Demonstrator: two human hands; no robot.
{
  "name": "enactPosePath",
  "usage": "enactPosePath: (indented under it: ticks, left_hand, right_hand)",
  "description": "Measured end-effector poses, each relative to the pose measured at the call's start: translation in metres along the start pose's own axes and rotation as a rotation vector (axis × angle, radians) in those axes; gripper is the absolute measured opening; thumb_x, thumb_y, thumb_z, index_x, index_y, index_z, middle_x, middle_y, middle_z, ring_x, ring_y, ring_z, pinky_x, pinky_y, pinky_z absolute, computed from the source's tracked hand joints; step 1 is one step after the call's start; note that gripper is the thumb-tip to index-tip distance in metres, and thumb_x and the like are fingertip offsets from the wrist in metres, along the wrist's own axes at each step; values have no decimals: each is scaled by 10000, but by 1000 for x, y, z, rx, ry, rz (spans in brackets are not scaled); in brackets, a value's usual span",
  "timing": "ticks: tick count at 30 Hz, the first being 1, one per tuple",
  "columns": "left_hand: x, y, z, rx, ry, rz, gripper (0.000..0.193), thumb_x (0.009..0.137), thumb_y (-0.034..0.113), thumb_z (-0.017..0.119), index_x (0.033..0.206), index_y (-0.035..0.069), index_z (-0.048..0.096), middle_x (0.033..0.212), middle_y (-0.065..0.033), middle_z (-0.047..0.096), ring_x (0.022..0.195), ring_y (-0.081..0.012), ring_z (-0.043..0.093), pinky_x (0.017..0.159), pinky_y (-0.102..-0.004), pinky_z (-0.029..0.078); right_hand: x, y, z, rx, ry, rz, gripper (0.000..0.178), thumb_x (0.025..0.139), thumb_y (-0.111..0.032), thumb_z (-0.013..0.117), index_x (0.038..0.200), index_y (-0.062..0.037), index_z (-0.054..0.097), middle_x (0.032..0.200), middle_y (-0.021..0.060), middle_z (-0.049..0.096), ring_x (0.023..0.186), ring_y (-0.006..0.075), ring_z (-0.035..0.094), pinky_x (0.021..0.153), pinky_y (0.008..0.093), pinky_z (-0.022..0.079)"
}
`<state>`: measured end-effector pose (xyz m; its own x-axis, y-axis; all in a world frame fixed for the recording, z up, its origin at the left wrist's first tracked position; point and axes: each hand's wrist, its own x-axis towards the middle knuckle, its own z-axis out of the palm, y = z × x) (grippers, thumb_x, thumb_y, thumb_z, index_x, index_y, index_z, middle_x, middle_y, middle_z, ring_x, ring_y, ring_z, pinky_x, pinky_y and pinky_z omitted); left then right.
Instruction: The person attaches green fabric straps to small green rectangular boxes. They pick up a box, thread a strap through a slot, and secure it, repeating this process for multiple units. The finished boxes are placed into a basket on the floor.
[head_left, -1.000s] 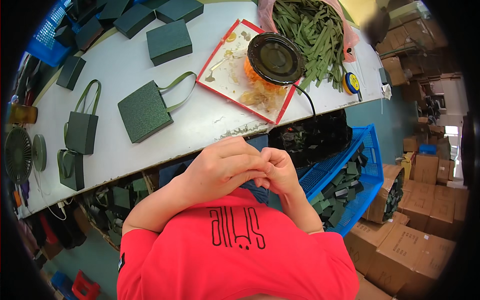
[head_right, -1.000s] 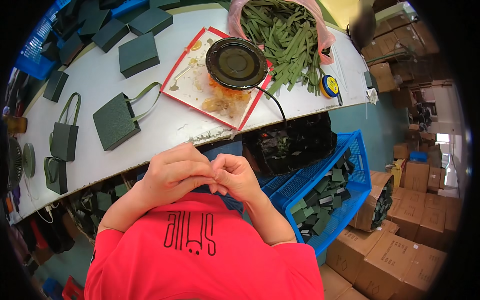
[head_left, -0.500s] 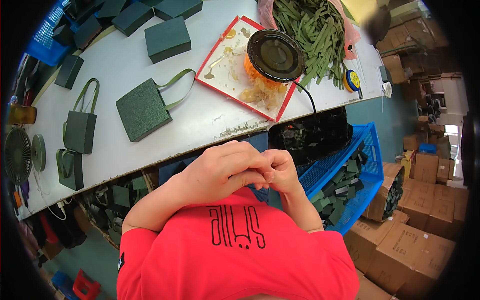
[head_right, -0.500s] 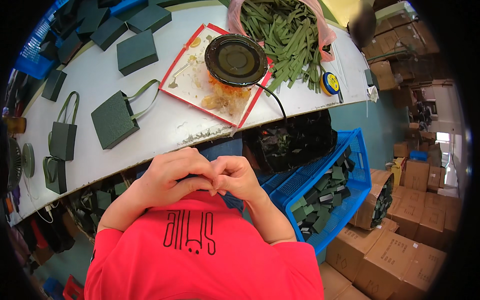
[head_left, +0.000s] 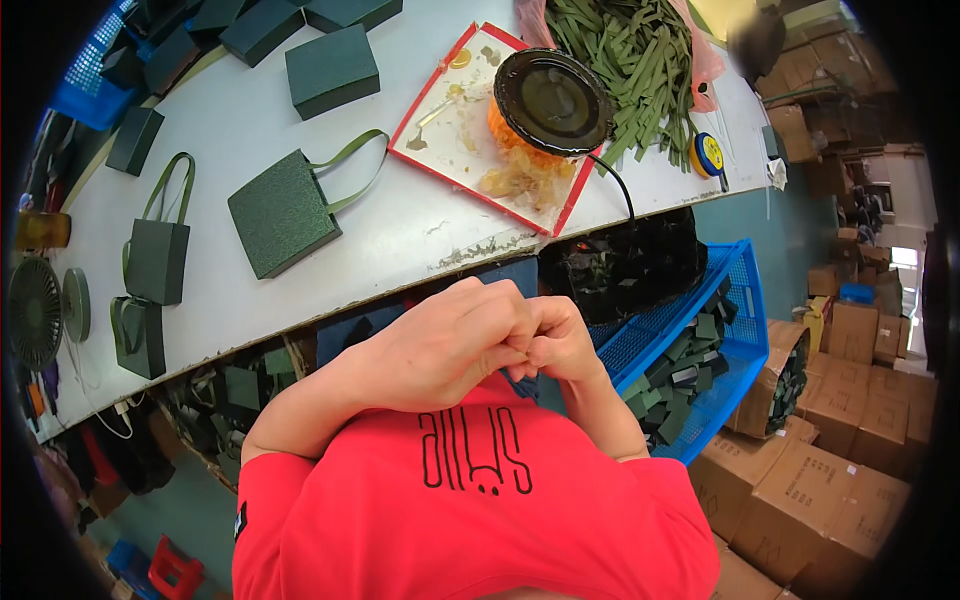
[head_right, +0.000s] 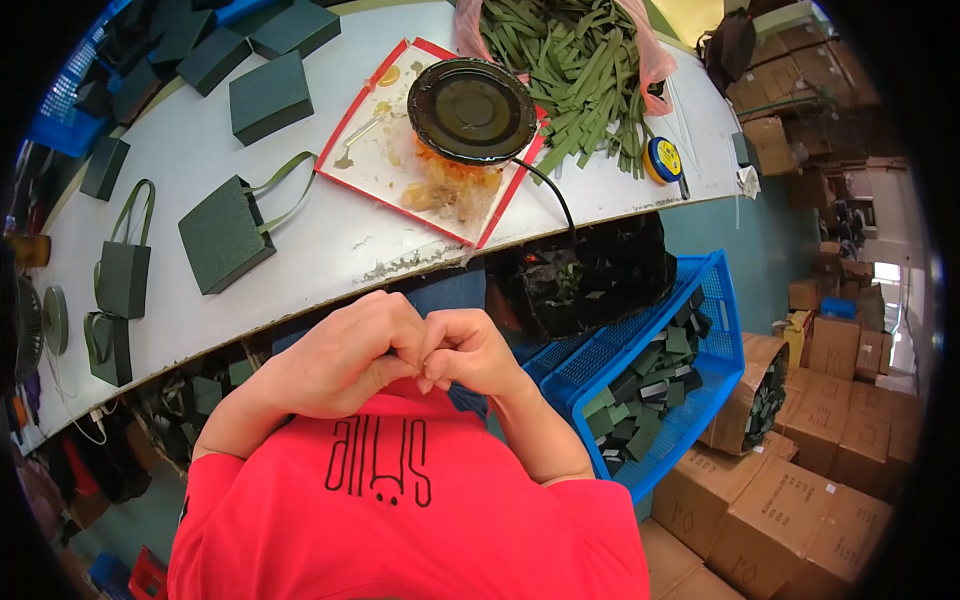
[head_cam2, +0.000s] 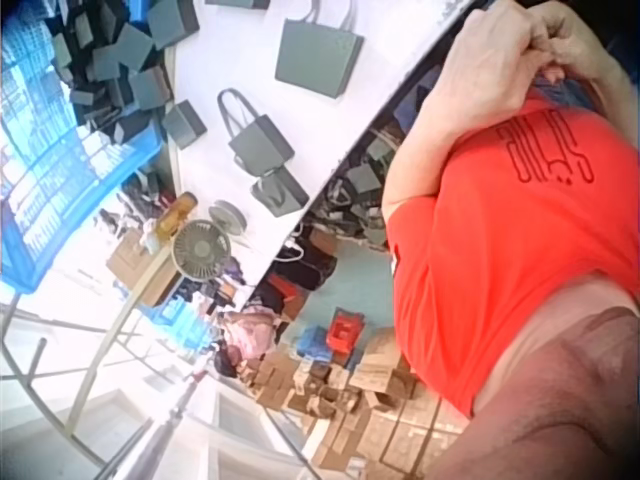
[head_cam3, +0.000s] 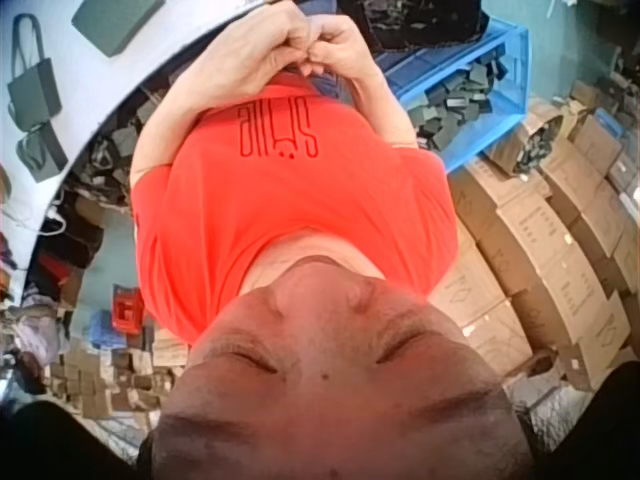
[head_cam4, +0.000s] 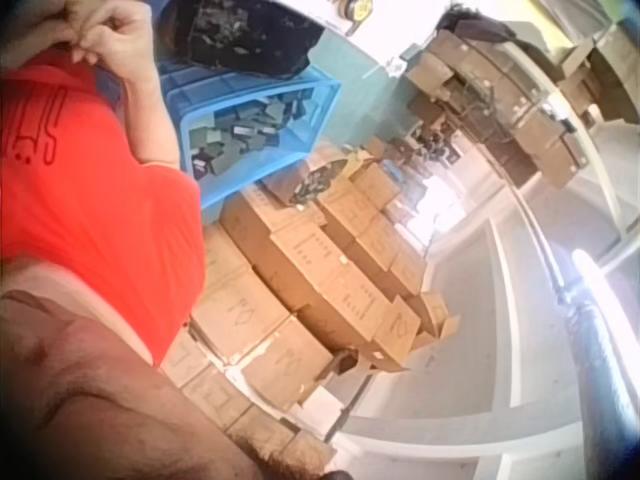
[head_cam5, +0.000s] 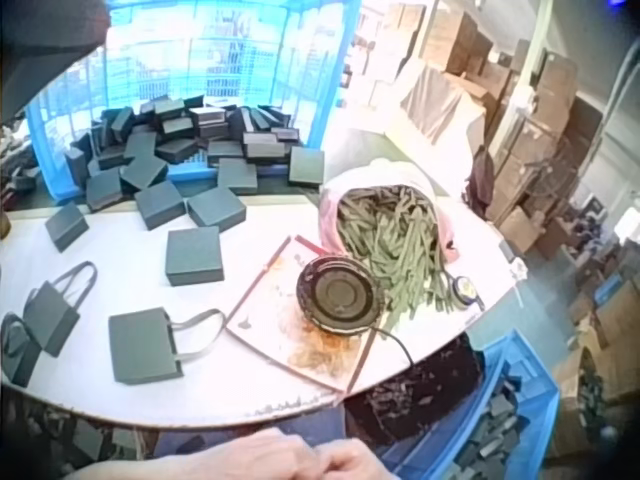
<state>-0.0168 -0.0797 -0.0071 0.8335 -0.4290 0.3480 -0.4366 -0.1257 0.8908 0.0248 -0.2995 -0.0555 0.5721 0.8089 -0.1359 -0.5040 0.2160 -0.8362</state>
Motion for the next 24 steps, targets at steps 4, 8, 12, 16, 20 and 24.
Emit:
enactPosePath:
  ticks: [4,8,12,16,20,24]
  left_hand:
    - [1,-2,3,-101,112,-42,134,865,30,675,943,87,582,918,-52,589,889,-262,587,805,-358,438]
    - [5,-3,4,-37,134,3,163,854,60,702,982,94,607,935,-44,602,907,-255,597,822,-359,437]
    - [6,-4,4,-47,110,17,140,850,73,707,966,111,638,912,-24,605,901,-236,603,827,-352,434]
    - [7,-5,4,-73,90,25,96,850,82,706,915,127,651,878,-11,602,889,-219,604,815,-342,423]
    - [5,-4,2,-56,19,15,120,849,69,699,925,115,619,902,-21,593,883,-231,590,802,-350,413]
    - [3,-2,0,-120,53,-30,159,828,8,702,917,86,596,919,-48,604,879,-244,591,827,-357,440]
  right_hand:
    - [5,-1,0,150,-50,-121,319,885,-279,788,847,1,639,732,117,668,542,112,585,480,218,415]
    - [4,2,-1,151,-32,-119,340,877,-303,797,837,-6,636,734,111,661,557,122,605,480,220,424]
    - [0,5,-6,75,-26,-28,338,864,-292,810,836,-3,637,742,105,669,589,134,636,490,227,446]
    - [0,2,-4,34,-33,12,300,844,-234,827,824,0,640,745,107,679,607,150,655,510,233,472]
    - [1,-2,-1,1,-46,44,256,833,-173,826,807,4,644,746,116,689,616,157,663,525,232,484]
    - [3,1,-5,70,-83,-34,267,833,-178,830,798,7,641,753,123,696,618,154,662,519,234,478]
